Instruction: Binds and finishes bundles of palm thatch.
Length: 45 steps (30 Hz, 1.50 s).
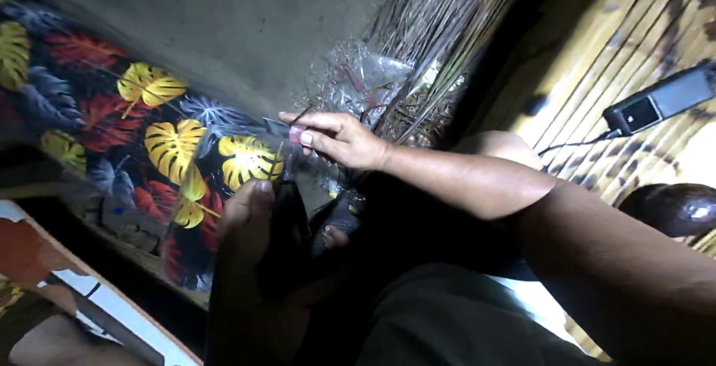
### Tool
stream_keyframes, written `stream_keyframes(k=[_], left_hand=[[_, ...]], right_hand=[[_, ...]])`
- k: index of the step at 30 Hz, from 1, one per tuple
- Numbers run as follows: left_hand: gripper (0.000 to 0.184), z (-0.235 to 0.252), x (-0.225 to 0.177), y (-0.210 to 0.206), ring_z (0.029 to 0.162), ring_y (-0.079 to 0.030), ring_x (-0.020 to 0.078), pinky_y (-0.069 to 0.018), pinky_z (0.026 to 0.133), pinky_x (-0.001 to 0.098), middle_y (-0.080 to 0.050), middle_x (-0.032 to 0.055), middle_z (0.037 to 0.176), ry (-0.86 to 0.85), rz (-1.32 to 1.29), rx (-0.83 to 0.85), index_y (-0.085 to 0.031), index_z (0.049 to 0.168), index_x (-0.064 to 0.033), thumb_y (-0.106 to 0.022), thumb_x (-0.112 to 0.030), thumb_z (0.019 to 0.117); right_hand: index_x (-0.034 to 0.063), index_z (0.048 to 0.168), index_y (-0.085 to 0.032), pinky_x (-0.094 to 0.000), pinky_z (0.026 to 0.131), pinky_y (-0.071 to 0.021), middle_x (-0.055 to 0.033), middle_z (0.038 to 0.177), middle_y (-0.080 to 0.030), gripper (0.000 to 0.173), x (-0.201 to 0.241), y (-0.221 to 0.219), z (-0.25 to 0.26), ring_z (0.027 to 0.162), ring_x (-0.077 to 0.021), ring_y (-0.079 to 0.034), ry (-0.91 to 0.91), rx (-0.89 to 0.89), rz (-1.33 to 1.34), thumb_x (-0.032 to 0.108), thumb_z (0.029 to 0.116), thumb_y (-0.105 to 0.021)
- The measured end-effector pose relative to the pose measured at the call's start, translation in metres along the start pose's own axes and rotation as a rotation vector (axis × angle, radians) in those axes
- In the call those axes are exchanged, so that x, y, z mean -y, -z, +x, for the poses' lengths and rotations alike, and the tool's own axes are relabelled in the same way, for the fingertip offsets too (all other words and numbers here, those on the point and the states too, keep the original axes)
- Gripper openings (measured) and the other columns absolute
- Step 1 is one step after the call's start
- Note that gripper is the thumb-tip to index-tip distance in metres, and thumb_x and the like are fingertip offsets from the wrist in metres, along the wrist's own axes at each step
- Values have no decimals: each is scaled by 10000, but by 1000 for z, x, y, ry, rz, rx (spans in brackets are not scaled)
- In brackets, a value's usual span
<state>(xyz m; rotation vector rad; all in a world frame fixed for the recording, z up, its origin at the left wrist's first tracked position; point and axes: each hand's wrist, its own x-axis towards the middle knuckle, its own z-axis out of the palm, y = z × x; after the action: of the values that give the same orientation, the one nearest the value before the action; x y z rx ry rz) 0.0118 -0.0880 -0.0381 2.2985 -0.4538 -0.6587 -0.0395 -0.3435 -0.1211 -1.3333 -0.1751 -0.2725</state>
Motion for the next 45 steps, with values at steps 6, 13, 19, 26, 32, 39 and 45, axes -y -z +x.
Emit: stream_keyframes(k=[6, 13, 19, 26, 32, 39, 45], left_hand=[[359, -2, -18, -5, 563, -487, 47, -458, 521, 256, -499, -64, 684, -38, 111, -11, -587, 861, -158, -453, -413, 1075], [258, -13, -143, -24, 663, -461, 75, -440, 680, 235, -516, 72, 772, 331, 299, -60, -558, 980, 97, -352, -34, 1066], [354, 5, -4, -5, 636, -544, 97, -500, 600, 334, -577, 5, 768, 0, 208, -31, -649, 1007, -82, -419, -342, 1073], [358, 12, -11, -7, 558, -485, 64, -445, 526, 263, -521, -30, 689, -29, 95, -49, -643, 961, -89, -407, -329, 1083], [334, 15, -15, -13, 498, -447, 73, -408, 468, 243, -503, -32, 638, 60, -109, 127, -636, 903, -123, -424, -319, 1071], [351, 15, -25, -12, 455, -365, 63, -328, 427, 217, -407, -50, 581, 77, -256, 196, -561, 808, -175, -424, -358, 1075], [263, -2, -72, -24, 556, -484, -27, -432, 519, 135, -540, -85, 694, 33, -29, 61, -618, 928, -58, -446, -183, 1084]], right_hand=[[-42, 1434, -548, -241, 560, -534, -111, 995, -724, 402, -3, -6, -9, 649, -85, -612, -105, -10, 57, 136, 1076, -508], [-22, 1498, -477, -273, 512, -525, -111, 912, -682, 440, -11, 15, 3, 589, -124, -589, -202, -96, 109, 141, 1090, -465], [-25, 1414, -534, -284, 520, -562, -111, 907, -716, 368, -5, 1, 1, 597, -137, -641, -330, 50, 288, 143, 1098, -452], [18, 1566, -344, -275, 476, -524, -112, 841, -696, 512, -2, 3, 3, 528, -135, -587, -339, 58, 322, 161, 1092, -471], [-5, 1454, -531, -221, 435, -465, -75, 841, -709, 398, -4, -2, -2, 504, -77, -546, -309, 195, 331, 153, 1093, -479], [-45, 1393, -590, -220, 510, -490, -72, 884, -706, 374, 0, 3, -3, 594, -70, -567, -146, 130, 159, 133, 1074, -509], [-59, 1362, -614, -280, 704, -588, -154, 1071, -733, 352, -5, -3, -11, 779, -118, -680, -35, 49, 10, 85, 1058, -511]])
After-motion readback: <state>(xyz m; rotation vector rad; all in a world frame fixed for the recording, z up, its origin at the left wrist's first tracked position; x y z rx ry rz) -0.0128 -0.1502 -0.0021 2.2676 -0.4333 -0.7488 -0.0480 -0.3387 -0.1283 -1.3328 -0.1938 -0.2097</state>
